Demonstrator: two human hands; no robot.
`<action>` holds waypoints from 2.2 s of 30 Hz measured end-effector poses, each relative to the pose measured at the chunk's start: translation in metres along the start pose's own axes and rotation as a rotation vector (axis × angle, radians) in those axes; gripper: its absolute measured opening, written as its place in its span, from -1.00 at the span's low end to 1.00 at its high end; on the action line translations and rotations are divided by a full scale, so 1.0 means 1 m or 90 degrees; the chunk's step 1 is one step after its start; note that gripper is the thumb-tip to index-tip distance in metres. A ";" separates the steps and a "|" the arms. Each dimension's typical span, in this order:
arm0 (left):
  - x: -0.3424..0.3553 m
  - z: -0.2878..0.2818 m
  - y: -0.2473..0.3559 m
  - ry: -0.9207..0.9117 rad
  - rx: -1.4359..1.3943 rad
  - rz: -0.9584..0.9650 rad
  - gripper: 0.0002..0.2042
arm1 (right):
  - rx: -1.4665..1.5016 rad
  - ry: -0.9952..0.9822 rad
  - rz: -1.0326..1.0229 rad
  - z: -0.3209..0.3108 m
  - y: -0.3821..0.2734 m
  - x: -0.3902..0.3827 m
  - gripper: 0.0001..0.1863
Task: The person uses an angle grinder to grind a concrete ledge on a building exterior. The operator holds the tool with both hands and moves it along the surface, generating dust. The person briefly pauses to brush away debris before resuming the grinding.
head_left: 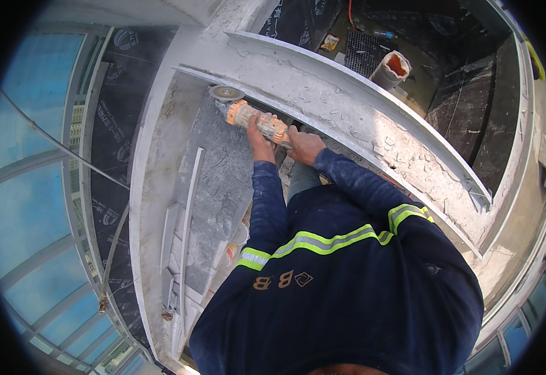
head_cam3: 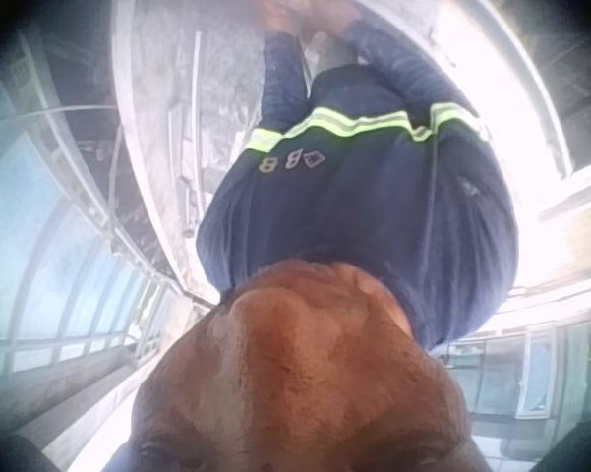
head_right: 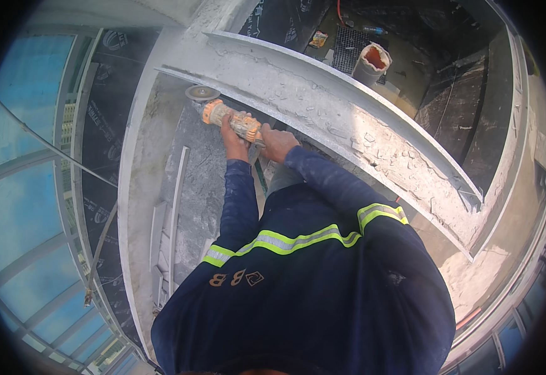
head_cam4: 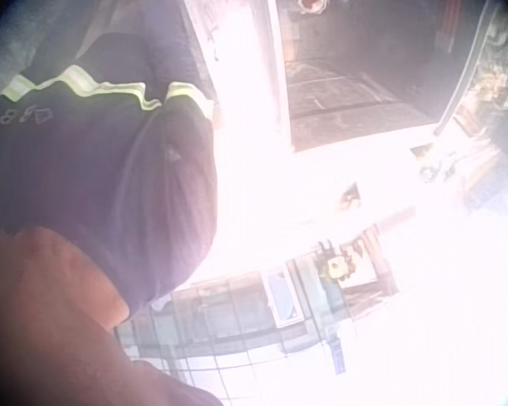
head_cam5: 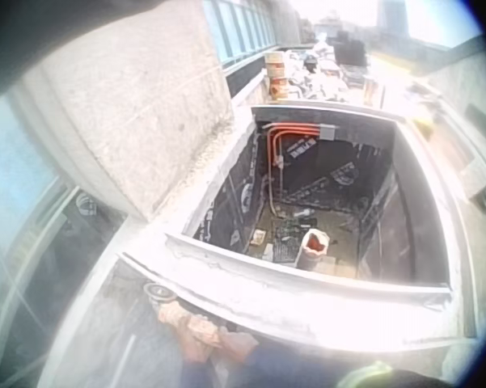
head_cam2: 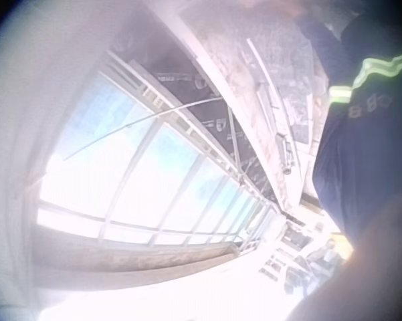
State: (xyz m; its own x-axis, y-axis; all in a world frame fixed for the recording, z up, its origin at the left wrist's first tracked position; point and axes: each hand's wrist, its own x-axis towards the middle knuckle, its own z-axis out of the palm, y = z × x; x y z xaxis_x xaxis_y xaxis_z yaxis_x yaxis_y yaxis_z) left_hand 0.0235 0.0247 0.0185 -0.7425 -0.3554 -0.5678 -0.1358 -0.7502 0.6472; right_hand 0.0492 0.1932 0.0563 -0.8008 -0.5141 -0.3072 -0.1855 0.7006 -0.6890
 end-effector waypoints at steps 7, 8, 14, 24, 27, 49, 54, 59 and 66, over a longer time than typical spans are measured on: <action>0.009 -0.004 -0.002 -0.015 0.001 0.001 -0.67 | -0.010 0.006 -0.012 0.007 0.006 0.008 -0.48; 0.012 -0.005 -0.002 -0.020 0.002 -0.002 -0.67 | -0.012 0.009 -0.015 0.009 0.008 0.011 -0.45; 0.024 -0.003 0.004 -0.010 0.015 -0.003 -0.61 | -0.006 0.019 -0.011 0.014 0.008 0.030 -0.51; 0.009 -0.002 0.003 0.003 0.015 -0.010 -0.61 | -0.005 0.005 0.001 0.003 0.000 0.008 -0.55; -0.003 0.004 0.000 0.009 0.005 -0.008 -0.65 | -0.004 0.006 0.010 0.000 0.001 0.000 -0.55; 0.041 -0.017 -0.003 -0.018 -0.012 -0.007 -0.62 | -0.007 -0.009 0.011 0.007 0.002 0.025 -0.48; 0.018 -0.004 -0.006 -0.011 -0.027 0.001 -0.71 | -0.034 -0.004 0.002 0.001 0.005 0.010 -0.52; -0.002 -0.002 -0.005 0.004 -0.027 0.009 -0.73 | -0.028 -0.011 0.005 0.000 0.001 -0.004 -0.51; 0.002 -0.001 -0.006 0.008 -0.033 0.009 -0.71 | -0.024 0.004 -0.008 0.005 0.006 0.002 -0.51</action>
State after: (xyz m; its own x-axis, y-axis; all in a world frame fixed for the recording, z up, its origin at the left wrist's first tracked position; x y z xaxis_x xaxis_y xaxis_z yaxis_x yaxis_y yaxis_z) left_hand 0.0235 0.0281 0.0133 -0.7356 -0.3726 -0.5657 -0.0911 -0.7732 0.6277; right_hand 0.0490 0.1939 0.0477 -0.8021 -0.5195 -0.2946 -0.2161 0.7124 -0.6677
